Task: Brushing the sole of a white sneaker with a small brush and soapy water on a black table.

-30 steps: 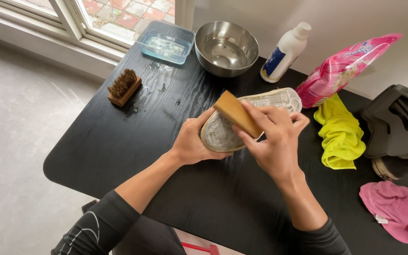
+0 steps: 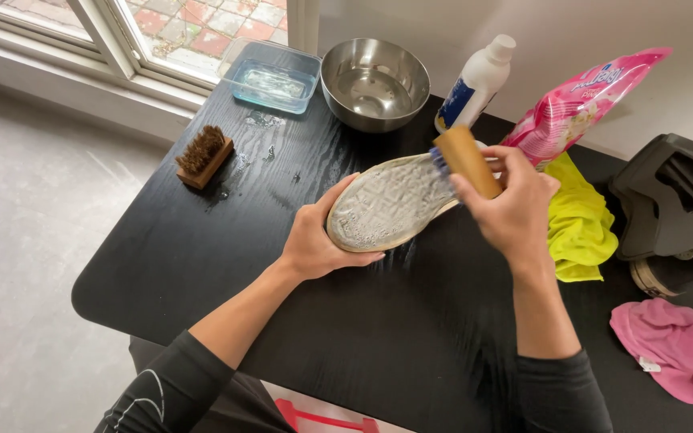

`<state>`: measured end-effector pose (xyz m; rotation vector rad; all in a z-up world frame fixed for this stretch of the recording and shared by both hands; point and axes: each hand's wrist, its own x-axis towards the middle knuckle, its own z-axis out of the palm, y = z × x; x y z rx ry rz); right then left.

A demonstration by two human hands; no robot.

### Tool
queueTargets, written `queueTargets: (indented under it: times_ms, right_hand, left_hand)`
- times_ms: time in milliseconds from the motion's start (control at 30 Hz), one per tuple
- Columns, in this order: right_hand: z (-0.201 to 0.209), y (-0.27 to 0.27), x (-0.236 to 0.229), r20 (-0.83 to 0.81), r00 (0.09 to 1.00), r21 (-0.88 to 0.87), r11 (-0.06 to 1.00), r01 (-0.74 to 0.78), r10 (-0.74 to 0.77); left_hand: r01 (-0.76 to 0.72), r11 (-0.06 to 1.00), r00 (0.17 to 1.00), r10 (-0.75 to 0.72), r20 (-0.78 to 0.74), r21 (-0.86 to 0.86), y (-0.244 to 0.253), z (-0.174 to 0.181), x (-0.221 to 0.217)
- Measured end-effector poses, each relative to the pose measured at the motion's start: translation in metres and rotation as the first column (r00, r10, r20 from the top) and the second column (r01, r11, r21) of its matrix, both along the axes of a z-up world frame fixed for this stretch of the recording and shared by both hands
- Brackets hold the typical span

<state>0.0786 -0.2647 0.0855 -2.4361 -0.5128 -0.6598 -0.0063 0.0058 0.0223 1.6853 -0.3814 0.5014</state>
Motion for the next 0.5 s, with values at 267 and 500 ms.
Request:
queueTargets:
  times_ms: [267, 500]
  right_hand:
    - [0.008, 0.053, -0.051, 0.035, 0.989, -0.032, 0.989, -0.144, 0.145]
    - [0.012, 0.042, -0.033, -0.03, 0.995, -0.033, 0.995, -0.098, 0.097]
  left_hand:
    - [-0.03, 0.994, 1.0, 0.031, 0.001, 0.101, -0.008, -0.018, 0.006]
    - [-0.033, 0.994, 0.999, 0.032, 0.016, 0.104, -0.003, -0.011, 0.005]
